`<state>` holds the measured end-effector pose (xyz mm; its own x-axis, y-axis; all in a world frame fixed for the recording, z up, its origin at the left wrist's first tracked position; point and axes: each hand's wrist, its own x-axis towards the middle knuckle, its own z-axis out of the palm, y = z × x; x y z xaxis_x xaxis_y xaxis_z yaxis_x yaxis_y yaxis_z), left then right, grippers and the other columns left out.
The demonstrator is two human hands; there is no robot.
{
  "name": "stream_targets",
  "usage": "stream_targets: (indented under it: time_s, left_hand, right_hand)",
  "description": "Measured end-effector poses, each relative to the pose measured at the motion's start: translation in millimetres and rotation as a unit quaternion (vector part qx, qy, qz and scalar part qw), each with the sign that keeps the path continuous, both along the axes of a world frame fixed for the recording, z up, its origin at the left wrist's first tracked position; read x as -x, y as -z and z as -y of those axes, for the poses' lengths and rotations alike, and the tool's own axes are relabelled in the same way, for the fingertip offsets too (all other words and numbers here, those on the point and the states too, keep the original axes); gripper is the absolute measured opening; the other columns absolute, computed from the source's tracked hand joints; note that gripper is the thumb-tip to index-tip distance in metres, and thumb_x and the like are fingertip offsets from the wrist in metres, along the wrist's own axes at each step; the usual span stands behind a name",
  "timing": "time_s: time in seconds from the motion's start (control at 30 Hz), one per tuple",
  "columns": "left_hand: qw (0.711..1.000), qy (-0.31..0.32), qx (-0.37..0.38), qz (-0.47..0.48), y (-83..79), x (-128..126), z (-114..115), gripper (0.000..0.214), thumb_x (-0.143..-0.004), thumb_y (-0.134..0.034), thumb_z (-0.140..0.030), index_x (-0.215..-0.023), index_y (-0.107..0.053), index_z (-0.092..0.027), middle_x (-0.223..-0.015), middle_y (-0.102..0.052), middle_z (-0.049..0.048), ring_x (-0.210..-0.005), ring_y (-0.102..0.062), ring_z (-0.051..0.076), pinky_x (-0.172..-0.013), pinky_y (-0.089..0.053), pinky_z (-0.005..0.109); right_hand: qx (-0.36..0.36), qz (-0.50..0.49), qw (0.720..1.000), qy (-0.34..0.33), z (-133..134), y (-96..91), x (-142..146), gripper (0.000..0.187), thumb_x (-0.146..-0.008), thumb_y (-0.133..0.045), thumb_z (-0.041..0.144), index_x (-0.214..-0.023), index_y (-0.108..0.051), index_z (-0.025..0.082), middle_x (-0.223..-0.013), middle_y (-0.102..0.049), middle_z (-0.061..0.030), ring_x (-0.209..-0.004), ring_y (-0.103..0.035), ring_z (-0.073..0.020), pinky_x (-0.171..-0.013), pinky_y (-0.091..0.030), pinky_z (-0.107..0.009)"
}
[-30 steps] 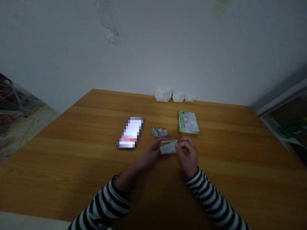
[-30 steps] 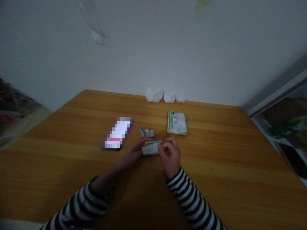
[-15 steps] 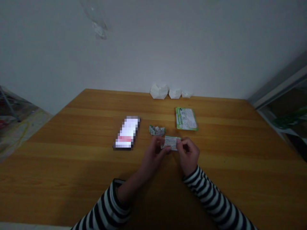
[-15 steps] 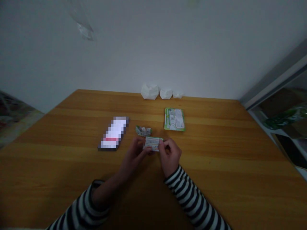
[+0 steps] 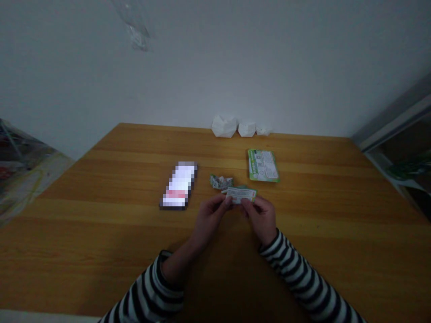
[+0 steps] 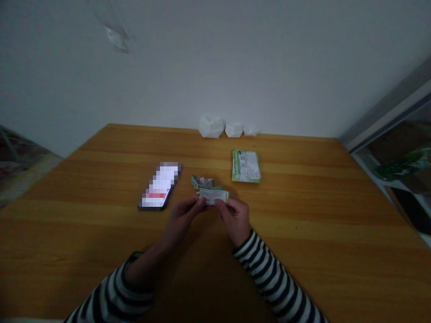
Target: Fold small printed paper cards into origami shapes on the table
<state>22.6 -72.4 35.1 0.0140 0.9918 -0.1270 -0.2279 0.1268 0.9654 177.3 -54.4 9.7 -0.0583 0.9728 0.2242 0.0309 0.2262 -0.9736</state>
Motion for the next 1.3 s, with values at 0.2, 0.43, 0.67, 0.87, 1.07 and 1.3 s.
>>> stream_targets:
  time_s: [0.2,0.43,0.67,0.87,1.07,1.3]
  left_hand:
    - [0.988,-0.037,0.087,0.125,4.9,8.3,-8.5,0.040,-0.071,-0.085,-0.037,-0.100,-0.078,-0.011,-0.096,-0.078,0.0134,-0.090,-0.073,0.025,-0.089,-0.055,0.037]
    - [0.987,0.028,0.041,0.154,-2.5,8.9,-7.0,0.049,-0.067,-0.086,-0.018,-0.114,-0.073,-0.015,-0.111,-0.076,0.0129,-0.108,-0.070,0.027,-0.100,-0.051,0.037]
    - [0.971,0.054,0.069,0.221,-0.3,0.8,-4.6,0.088,-0.071,-0.086,-0.028,-0.148,-0.042,-0.026,-0.116,-0.074,0.0106,-0.113,-0.069,0.028,-0.102,-0.051,0.041]
    - [0.987,0.050,0.055,0.145,5.0,-4.8,-3.5,0.045,-0.079,-0.076,-0.048,-0.107,-0.074,-0.013,-0.115,-0.074,0.0136,-0.111,-0.068,0.029,-0.101,-0.051,0.039]
    - [0.993,-0.002,0.048,0.110,4.4,-6.2,-1.3,0.060,-0.077,-0.078,-0.046,-0.129,-0.060,-0.021,-0.102,-0.077,0.0075,-0.100,-0.072,0.026,-0.090,-0.056,0.038]
    - [0.999,-0.008,-0.006,-0.041,1.2,-5.5,-0.3,0.017,-0.080,-0.075,-0.032,-0.086,-0.078,-0.017,-0.096,-0.079,0.0074,-0.097,-0.071,0.025,-0.096,-0.053,0.036]
  right_hand:
    - [-0.080,0.024,0.995,-0.057,-4.2,4.0,-3.5,0.016,-0.088,-0.066,0.025,-0.076,-0.076,0.023,-0.081,-0.070,-0.0047,-0.077,-0.067,-0.0189,-0.068,-0.053,-0.030]
    - [-0.020,0.003,1.000,0.003,-1.6,5.2,3.3,0.033,-0.083,-0.072,0.037,-0.058,-0.059,0.020,-0.062,-0.056,0.0010,-0.059,-0.052,-0.0134,-0.054,-0.044,-0.025]
    - [0.034,-0.030,0.994,0.097,3.5,-1.5,7.0,0.044,-0.092,-0.060,0.051,-0.061,-0.047,0.022,-0.049,-0.042,0.0070,-0.043,-0.036,-0.0094,-0.042,-0.030,-0.022]
    - [-0.001,0.010,0.996,0.091,6.0,6.3,5.8,0.042,-0.096,-0.057,0.046,-0.063,-0.045,0.023,-0.051,-0.045,0.0063,-0.047,-0.042,-0.0104,-0.047,-0.036,-0.023]
    - [0.005,-0.006,0.997,0.072,10.9,4.1,8.9,0.039,-0.097,-0.054,0.047,-0.067,-0.046,0.023,-0.048,-0.045,0.0073,-0.043,-0.043,-0.0100,-0.043,-0.035,-0.022]
    - [0.077,-0.083,0.993,0.039,10.1,5.8,11.2,0.038,-0.097,-0.050,0.054,-0.075,-0.046,0.023,-0.046,-0.045,0.0092,-0.036,-0.036,-0.0075,-0.036,-0.028,-0.019]
